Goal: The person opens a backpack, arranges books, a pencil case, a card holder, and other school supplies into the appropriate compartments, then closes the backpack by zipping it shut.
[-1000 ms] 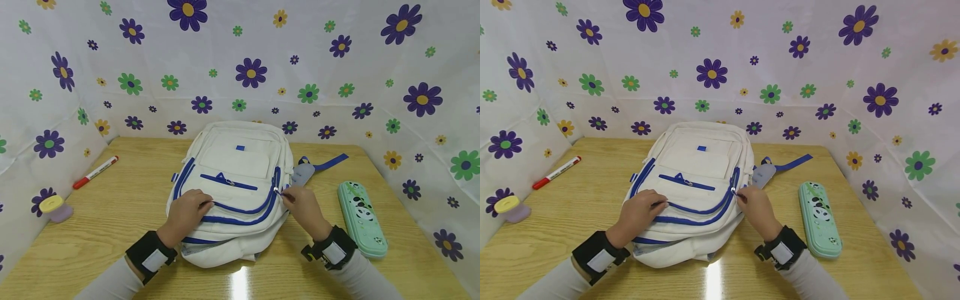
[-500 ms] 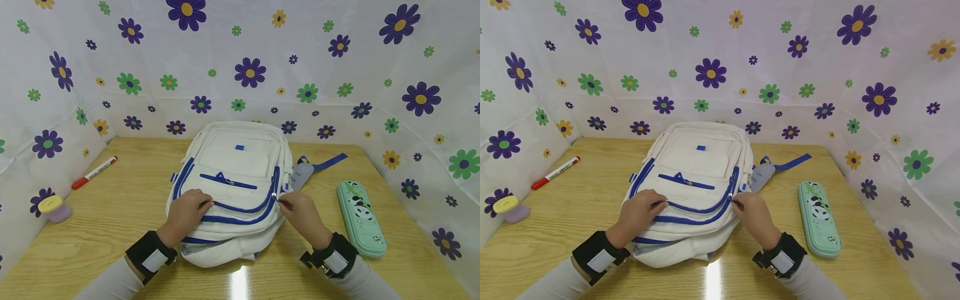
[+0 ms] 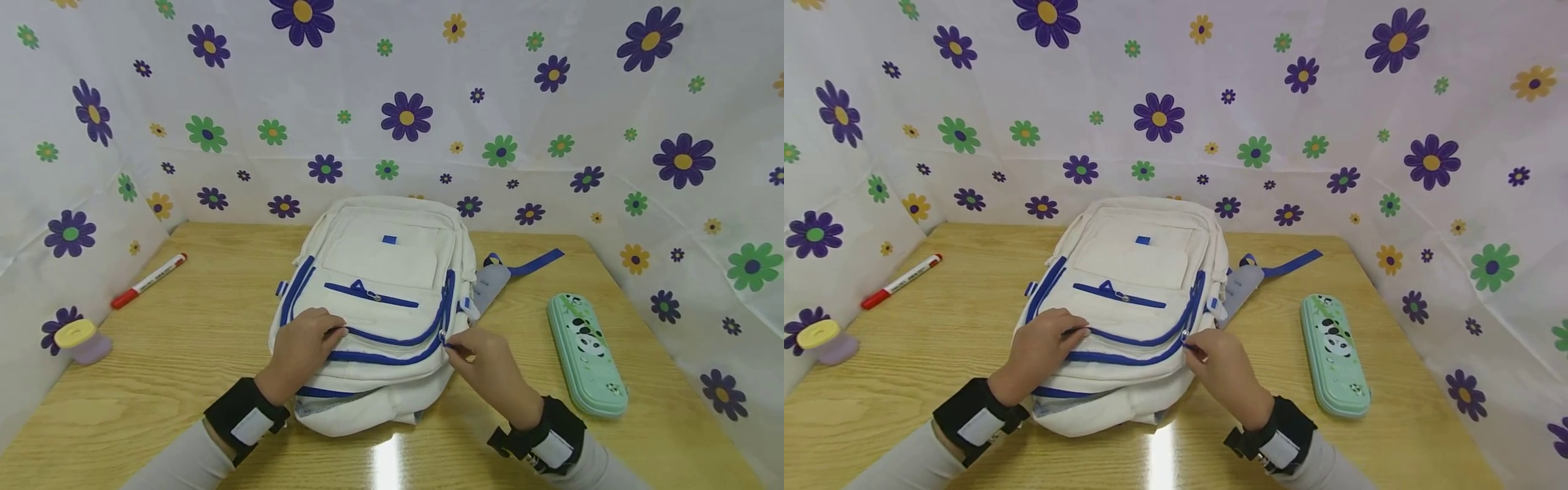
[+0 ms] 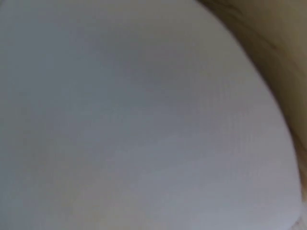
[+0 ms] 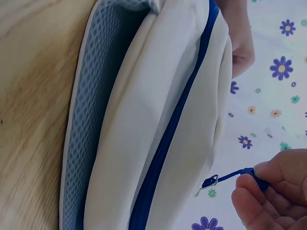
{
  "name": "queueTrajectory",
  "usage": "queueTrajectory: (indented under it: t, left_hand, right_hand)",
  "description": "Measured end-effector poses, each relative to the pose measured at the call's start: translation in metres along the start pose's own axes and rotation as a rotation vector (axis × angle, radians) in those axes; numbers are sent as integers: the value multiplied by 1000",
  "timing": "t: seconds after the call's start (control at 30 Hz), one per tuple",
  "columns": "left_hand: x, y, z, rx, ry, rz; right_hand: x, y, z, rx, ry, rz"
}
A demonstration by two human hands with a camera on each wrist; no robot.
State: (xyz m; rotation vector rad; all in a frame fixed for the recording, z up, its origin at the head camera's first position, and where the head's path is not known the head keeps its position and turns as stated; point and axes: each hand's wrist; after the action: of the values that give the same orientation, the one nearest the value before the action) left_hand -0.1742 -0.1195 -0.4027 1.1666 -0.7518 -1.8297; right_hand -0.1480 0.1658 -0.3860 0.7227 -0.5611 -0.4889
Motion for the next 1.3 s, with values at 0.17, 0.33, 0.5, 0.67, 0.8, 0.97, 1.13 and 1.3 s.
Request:
queueTrajectory:
  t: [0.17, 0.33, 0.5, 0.67, 0.8, 0.97, 1.13, 1.3]
  left_hand:
    - [0, 2, 0, -6, 15, -13]
    - [-1, 2, 0, 4, 35, -15]
    - [-1, 2, -1, 12, 42, -21]
    - [-1, 0, -1, 6, 44, -23]
    - [0, 0, -2, -3, 43, -28]
    - [0, -1, -1, -7, 42, -33]
    - [-2, 0, -1, -7, 54, -36]
    - [-4, 0, -2, -7, 64, -33]
  right_hand:
    - [6, -5, 0, -2, -13, 58]
    - [11, -10, -1, -4, -21, 90]
    - [13, -14, -3, -33, 32, 132]
    - [15, -18, -3, -60, 67, 147]
    - [18, -19, -3, -77, 66, 173]
    - [23, -22, -3, -81, 72, 210]
    - [26, -22, -3, -52, 54, 235]
    - [29, -21, -3, -43, 43, 280]
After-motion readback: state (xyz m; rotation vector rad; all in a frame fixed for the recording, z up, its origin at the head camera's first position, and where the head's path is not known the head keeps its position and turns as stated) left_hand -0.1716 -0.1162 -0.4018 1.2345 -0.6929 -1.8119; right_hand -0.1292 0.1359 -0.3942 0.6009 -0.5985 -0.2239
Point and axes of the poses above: each hand's wrist, its own z-axis towards the middle knuckle, its own y-axis out of the back of the hand, x = y × z, and after that the axes turned 13 degrees about y, right-handed
